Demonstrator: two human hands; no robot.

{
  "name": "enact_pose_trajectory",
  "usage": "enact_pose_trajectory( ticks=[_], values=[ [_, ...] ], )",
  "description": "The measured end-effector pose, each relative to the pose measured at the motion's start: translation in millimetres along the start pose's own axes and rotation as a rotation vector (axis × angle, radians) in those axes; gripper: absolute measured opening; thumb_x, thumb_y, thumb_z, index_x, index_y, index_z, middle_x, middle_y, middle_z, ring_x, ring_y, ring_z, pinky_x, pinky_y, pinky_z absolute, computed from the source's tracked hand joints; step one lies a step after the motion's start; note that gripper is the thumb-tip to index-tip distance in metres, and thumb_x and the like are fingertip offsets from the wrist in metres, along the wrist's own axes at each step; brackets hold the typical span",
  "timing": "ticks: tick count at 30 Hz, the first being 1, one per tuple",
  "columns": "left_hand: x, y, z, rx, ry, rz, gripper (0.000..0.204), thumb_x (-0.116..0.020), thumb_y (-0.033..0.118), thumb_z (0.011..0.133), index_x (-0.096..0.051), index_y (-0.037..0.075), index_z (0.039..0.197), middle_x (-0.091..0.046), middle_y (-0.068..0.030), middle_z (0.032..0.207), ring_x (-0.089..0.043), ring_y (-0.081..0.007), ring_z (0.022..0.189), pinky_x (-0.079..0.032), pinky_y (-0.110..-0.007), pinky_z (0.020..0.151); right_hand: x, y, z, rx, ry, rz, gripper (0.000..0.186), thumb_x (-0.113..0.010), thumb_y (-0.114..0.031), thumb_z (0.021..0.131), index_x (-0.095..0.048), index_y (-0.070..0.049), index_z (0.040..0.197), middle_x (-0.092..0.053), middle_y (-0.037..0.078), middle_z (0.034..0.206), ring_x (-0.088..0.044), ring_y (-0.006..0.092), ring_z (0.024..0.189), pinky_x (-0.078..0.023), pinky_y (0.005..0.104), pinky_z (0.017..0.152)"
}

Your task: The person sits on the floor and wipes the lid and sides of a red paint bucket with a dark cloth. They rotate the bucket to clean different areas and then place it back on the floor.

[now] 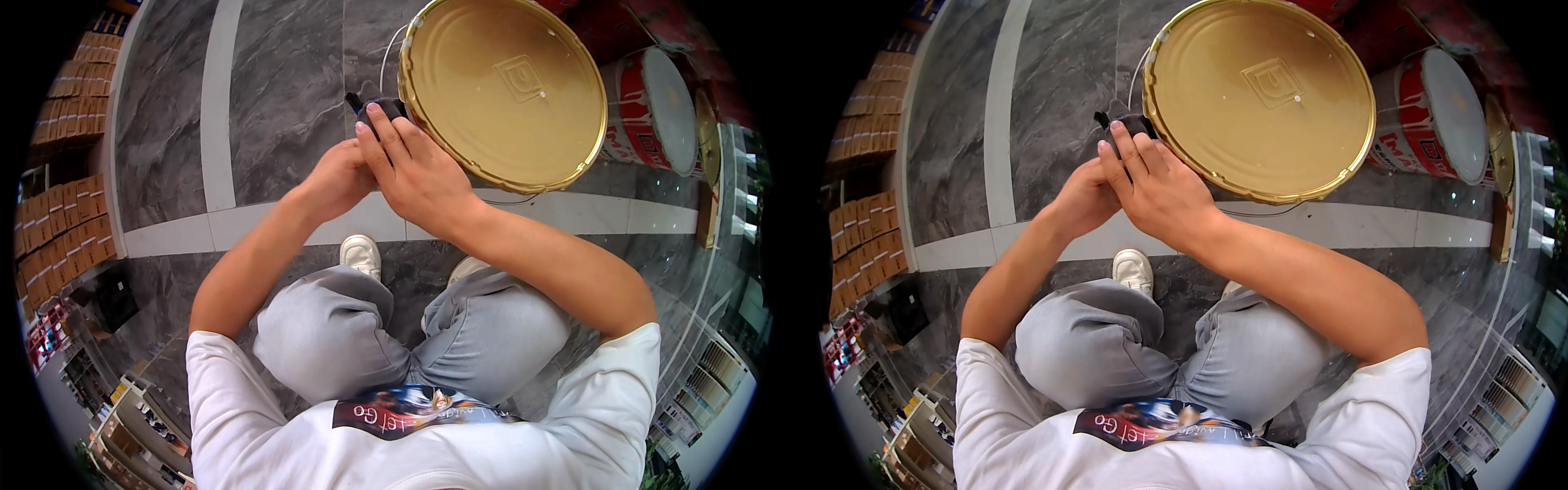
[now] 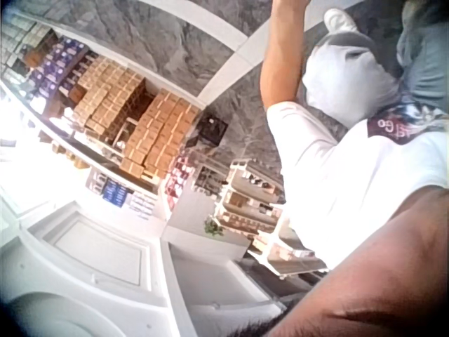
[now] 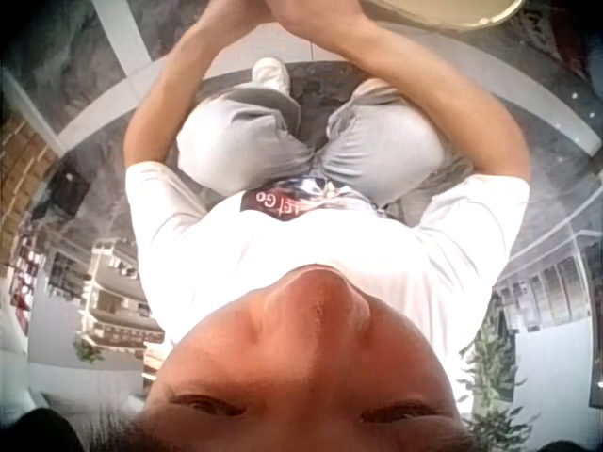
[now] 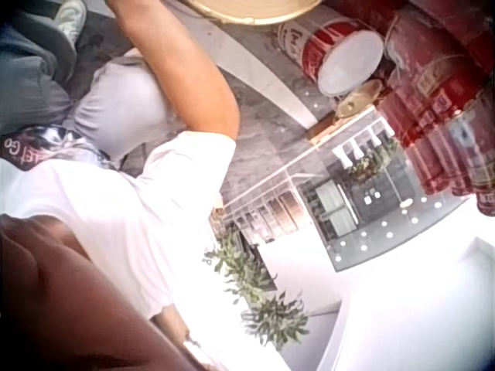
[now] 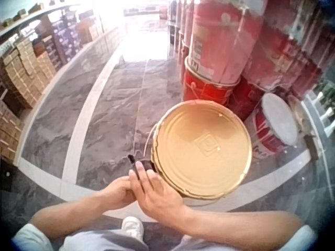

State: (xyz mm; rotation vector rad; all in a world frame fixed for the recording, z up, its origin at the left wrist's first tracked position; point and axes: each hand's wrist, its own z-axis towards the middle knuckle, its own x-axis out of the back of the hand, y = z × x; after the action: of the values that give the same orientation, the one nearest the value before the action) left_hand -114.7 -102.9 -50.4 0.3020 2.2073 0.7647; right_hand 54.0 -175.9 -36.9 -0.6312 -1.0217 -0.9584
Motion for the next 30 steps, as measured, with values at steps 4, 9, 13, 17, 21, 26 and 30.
enact_pose_trajectory(
  ticks=[4,9,13,17,21,26,30],
  values=[
    [34,20,7,-0.086,-0.091,-0.060,0.042,-0.049,0.026,0.102,-0.060,-0.001,0.132,-0.066,-0.0088,0.132,-0.058,-0.0207,0.126,-0.045,-0.041,0.107,-3,-3,-11,-0.063,-0.027,0.060,0.055,-0.058,-0.010,0.089,-0.052,0.012,0.140,-0.050,0.032,0.148,-0.055,0.0403,0.123,-0.052,0.0425,0.103],
    [7,33,31,-0.148,0.412,0.088,0.050,-0.047,0.039,0.108,-0.061,-0.001,0.133,-0.067,-0.0083,0.128,-0.060,-0.0174,0.115,-0.046,-0.037,0.102,-10,2,-31,-0.018,-0.081,0.138,0.055,-0.056,-0.008,0.090,-0.050,0.014,0.140,-0.046,0.035,0.149,-0.055,0.0434,0.126,-0.050,0.0446,0.106],
    [-12,43,42,-0.155,0.494,0.328,0.040,-0.054,0.035,0.108,-0.066,0.000,0.122,-0.071,-0.0070,0.110,-0.064,-0.0150,0.103,-0.050,-0.034,0.094,-14,10,-46,0.032,-0.131,0.163,0.054,-0.055,-0.006,0.090,-0.051,0.014,0.140,-0.045,0.035,0.150,-0.054,0.0429,0.131,-0.049,0.0458,0.108],
    [2,34,59,-0.223,0.453,0.290,0.033,-0.057,0.021,0.108,-0.067,-0.004,0.127,-0.073,-0.0047,0.108,-0.066,-0.0126,0.090,-0.053,-0.028,0.086,-10,16,-60,0.118,-0.146,0.176,0.055,-0.057,-0.008,0.089,-0.052,0.013,0.139,-0.048,0.031,0.150,-0.054,0.0401,0.133,-0.047,0.0467,0.109],
    [7,21,65,-0.258,0.461,0.262,0.029,-0.060,0.010,0.105,-0.066,-0.006,0.129,-0.073,-0.0048,0.103,-0.066,-0.0105,0.084,-0.055,-0.024,0.076,9,35,-92,0.199,-0.258,0.224,0.057,-0.058,-0.006,0.090,-0.049,0.007,0.146,-0.046,0.025,0.155,-0.056,0.0368,0.134,-0.048,0.0437,0.109],
    [13,15,68,-0.291,0.460,0.224,0.032,-0.062,0.009,0.104,-0.063,-0.007,0.132,-0.072,-0.0062,0.104,-0.065,-0.0113,0.083,-0.057,-0.028,0.073,22,59,-143,0.197,-0.248,0.016,0.056,-0.060,-0.010,0.087,-0.057,0.001,0.142,-0.060,0.015,0.143,-0.062,0.0284,0.126,-0.052,0.0395,0.103],
    [22,9,71,-0.332,0.433,0.193,0.033,-0.061,0.008,0.104,-0.061,-0.008,0.133,-0.072,-0.0085,0.108,-0.068,-0.0141,0.085,-0.060,-0.031,0.078,39,79,-169,0.090,-0.254,-0.103,0.054,-0.060,-0.010,0.086,-0.060,-0.001,0.139,-0.065,0.012,0.131,-0.065,0.0266,0.116,-0.052,0.0389,0.100]
  ],
)
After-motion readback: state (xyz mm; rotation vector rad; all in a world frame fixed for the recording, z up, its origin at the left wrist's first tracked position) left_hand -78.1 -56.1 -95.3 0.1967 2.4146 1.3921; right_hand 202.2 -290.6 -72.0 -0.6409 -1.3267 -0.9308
